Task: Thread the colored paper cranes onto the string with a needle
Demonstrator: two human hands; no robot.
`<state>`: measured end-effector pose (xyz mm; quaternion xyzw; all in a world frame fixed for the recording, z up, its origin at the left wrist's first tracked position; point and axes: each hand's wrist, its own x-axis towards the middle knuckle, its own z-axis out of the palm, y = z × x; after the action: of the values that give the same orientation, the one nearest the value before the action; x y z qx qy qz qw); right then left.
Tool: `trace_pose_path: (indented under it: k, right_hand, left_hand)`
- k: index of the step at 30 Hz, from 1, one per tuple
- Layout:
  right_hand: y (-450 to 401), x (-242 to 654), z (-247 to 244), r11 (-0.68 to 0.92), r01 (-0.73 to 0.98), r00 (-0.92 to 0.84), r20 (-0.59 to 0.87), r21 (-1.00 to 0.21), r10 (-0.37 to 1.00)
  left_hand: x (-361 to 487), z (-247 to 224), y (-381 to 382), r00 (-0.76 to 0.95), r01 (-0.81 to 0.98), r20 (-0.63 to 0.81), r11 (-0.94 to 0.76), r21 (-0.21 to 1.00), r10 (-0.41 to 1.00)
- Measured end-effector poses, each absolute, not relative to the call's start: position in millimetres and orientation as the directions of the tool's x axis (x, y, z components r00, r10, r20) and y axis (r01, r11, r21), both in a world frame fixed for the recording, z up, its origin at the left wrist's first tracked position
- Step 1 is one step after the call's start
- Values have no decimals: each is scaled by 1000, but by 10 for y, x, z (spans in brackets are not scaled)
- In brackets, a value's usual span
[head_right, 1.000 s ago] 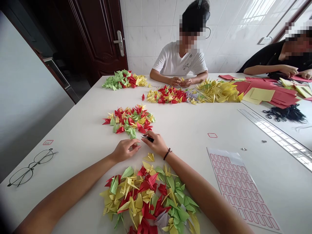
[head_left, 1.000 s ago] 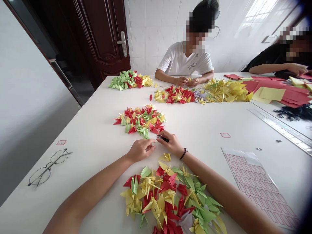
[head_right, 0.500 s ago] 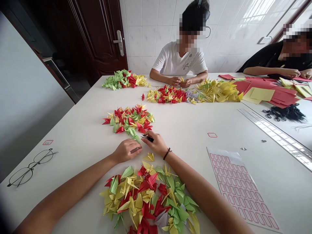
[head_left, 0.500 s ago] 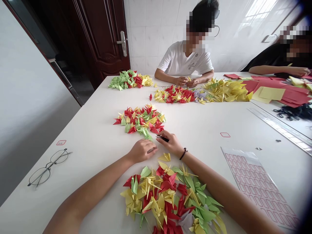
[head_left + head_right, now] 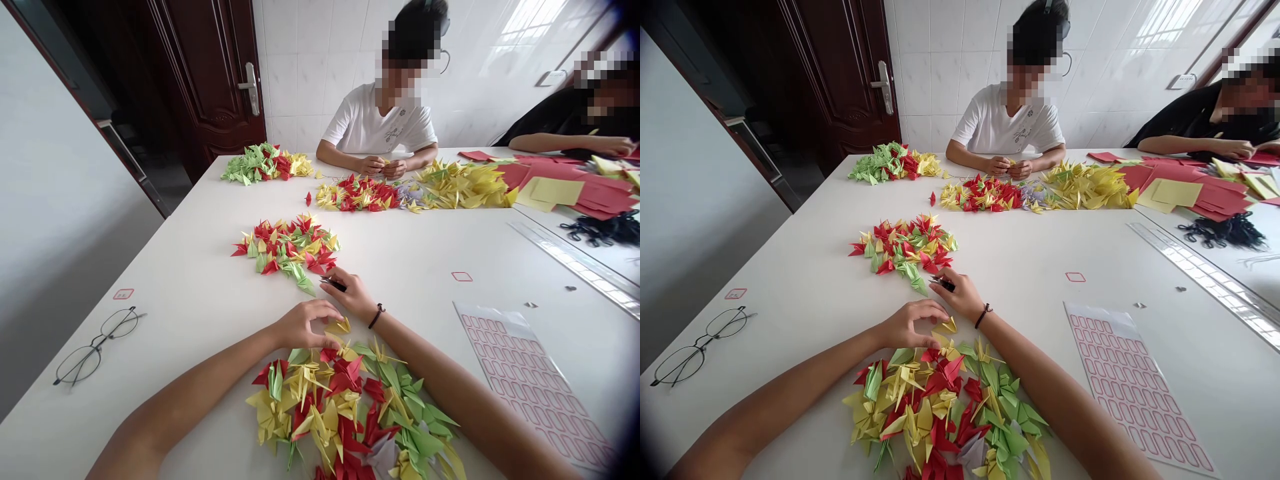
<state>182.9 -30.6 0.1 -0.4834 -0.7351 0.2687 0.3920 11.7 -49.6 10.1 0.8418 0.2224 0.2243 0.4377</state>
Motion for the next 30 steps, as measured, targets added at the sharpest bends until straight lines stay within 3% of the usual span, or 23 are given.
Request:
trace_pose_path:
  k: [6, 30]
  right_hand:
    - [-305, 1831, -2, 393, 503, -227, 322, -769, 919]
    - [-307, 1813, -5, 396, 495, -221, 328, -773, 918]
  left_hand:
    - [125, 94, -478, 828, 197, 174, -567, 800, 533]
    - [192, -13, -462, 694, 282, 196, -511, 812, 693]
